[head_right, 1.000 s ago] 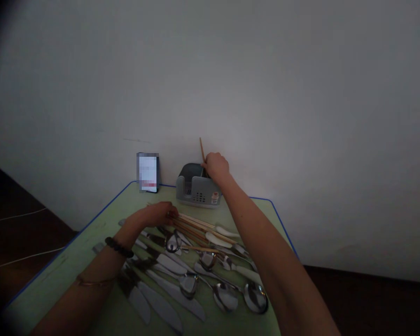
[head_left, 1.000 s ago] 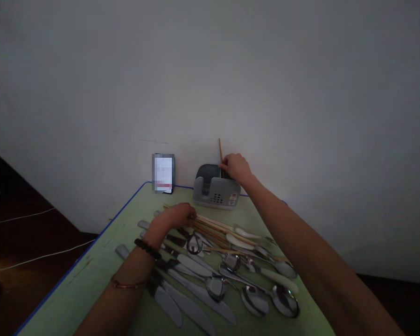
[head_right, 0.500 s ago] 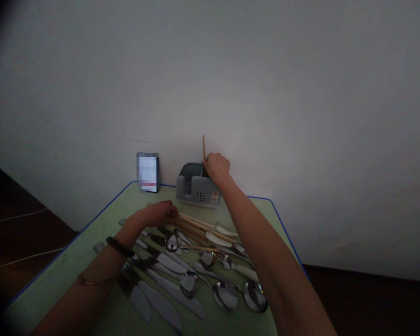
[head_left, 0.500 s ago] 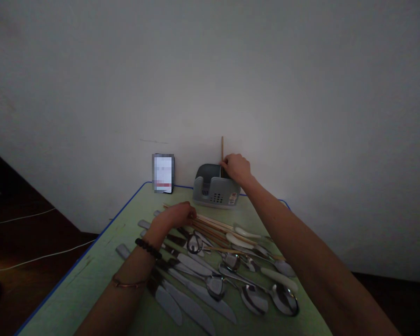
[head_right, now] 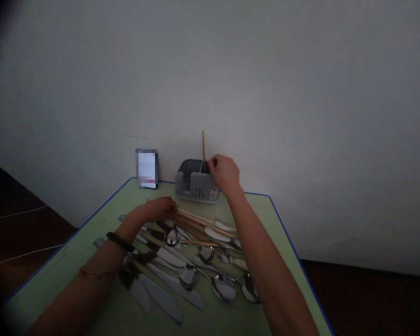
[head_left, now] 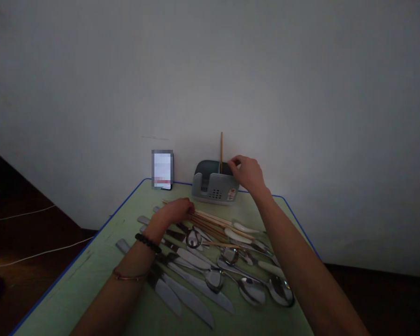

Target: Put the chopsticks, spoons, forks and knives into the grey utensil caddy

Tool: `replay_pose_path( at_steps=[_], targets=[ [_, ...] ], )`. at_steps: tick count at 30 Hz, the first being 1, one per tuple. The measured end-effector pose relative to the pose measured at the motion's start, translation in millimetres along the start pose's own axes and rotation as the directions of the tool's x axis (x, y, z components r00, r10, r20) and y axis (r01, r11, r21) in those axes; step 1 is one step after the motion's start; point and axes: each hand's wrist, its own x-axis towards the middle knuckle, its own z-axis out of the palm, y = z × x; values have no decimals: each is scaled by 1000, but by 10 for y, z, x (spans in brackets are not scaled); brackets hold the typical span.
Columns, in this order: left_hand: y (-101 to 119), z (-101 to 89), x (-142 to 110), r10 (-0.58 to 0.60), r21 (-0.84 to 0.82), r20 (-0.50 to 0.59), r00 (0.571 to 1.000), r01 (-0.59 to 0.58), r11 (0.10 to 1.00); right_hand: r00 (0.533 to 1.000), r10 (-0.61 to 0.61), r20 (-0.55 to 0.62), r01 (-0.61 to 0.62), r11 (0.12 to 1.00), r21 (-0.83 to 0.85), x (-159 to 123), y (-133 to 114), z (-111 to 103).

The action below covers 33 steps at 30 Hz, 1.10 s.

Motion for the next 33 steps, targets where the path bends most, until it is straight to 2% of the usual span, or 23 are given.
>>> replay_pose_path(
  at_steps=[3,5,8,10,12,15,19,22,26,33],
  targets=[
    [-12,17,11,10,8,-4,1000,-10,1000,996,-27,-81,39,987,158,-316,80,-39],
    [-13,24,15,10,11,-4,1000,-10,1000,997,-34,-63,48,970,236,-514,138,-34],
    [11,8,0,7,15,-2,1000,-7,1000,995,-77,60,55,949,311,-714,207,-4],
    [47,-27,-24,1,20,-2,1000,-1,1000,976,-132,173,71,943,324,-779,233,15],
    [92,-75,-53,-8,21,-2,1000,8,1000,937,-196,290,97,941,323,-809,248,31],
    [135,-138,-85,-11,14,-1,1000,11,1000,852,-258,456,119,943,311,-830,261,53],
    [63,-143,-93,-37,13,20,999,36,999,723,-208,659,93,974,205,-852,266,84],
    [-55,-122,-95,-74,20,31,997,74,997,655,-175,735,78,983,165,-864,257,102],
    [-163,-157,-119,-86,23,-2,996,86,996,639,-177,749,76,983,167,-865,239,114],
    [-208,-238,-144,-97,13,-24,995,97,995,629,-168,759,86,985,147,-870,219,150]
  ],
)
